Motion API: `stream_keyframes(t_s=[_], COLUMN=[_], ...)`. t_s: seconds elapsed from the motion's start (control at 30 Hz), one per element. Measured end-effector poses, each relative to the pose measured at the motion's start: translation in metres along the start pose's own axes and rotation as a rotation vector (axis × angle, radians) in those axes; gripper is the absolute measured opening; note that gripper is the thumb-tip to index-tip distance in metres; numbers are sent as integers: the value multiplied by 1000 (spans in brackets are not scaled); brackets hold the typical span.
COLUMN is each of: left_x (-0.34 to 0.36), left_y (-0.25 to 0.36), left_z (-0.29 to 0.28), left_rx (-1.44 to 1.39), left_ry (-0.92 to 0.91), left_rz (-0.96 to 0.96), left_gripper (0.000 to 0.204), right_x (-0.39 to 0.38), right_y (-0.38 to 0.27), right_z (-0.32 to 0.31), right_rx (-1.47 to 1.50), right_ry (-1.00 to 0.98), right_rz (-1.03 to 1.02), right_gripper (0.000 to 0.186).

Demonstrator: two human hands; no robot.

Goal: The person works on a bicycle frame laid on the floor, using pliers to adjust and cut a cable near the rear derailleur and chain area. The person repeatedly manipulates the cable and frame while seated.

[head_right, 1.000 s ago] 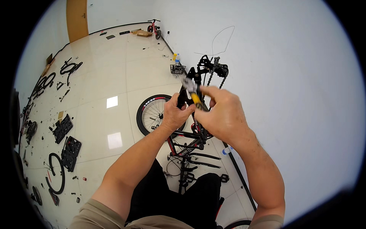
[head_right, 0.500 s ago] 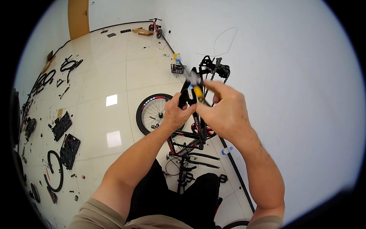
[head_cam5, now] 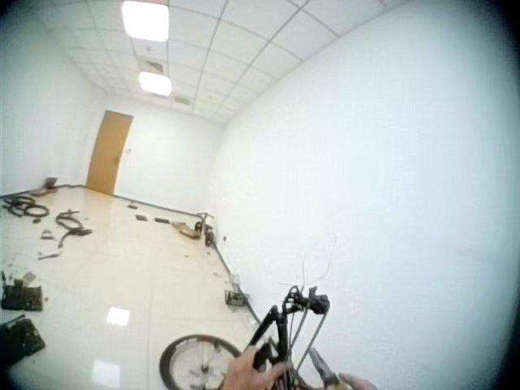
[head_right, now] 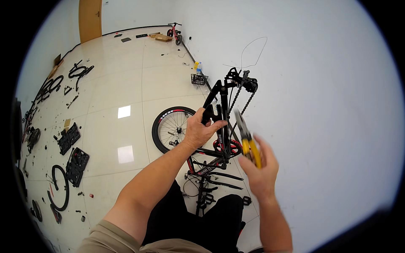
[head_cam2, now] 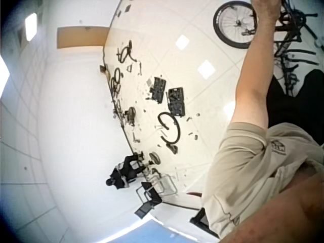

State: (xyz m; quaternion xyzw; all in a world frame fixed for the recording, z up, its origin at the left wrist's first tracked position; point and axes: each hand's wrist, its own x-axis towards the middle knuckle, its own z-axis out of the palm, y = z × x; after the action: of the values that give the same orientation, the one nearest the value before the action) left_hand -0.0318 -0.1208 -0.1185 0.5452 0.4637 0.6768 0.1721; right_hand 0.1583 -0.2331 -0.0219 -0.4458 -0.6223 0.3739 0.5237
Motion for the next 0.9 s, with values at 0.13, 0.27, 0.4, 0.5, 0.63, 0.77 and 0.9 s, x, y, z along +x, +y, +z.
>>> stream_keyframes(t_s=[0.13,0.27,0.4,0.5,0.63,0.77,0.9], left_x=[0,3,6,6,7,4,2], left_y=[6,4,7,1,-4,-1,2], left_z=[8,11,10,5,3,9,10], left_rx=[8,32,107,130,99,85,112], left_ry=[-52,-16,17,24,43,48,57], left_rz=[-57,-74,-32,-25,-9,22,30], left_gripper=[50,44,42,36,33,28,27], right_x=[-78,-156,-198,-211,-217,-223,-229], right_y=[88,142,161,168,175,174,182], right_z=[-54,-67,-53,-39,-24,-27,-26], right_rx=[566,1006,989,787,975,1392,1513], right_ry=[102,209,239,183,188,225,261], right_rz=[554,819,940,1027,1176,1214,1202], right_gripper=[32,31,28,29,36,40,42])
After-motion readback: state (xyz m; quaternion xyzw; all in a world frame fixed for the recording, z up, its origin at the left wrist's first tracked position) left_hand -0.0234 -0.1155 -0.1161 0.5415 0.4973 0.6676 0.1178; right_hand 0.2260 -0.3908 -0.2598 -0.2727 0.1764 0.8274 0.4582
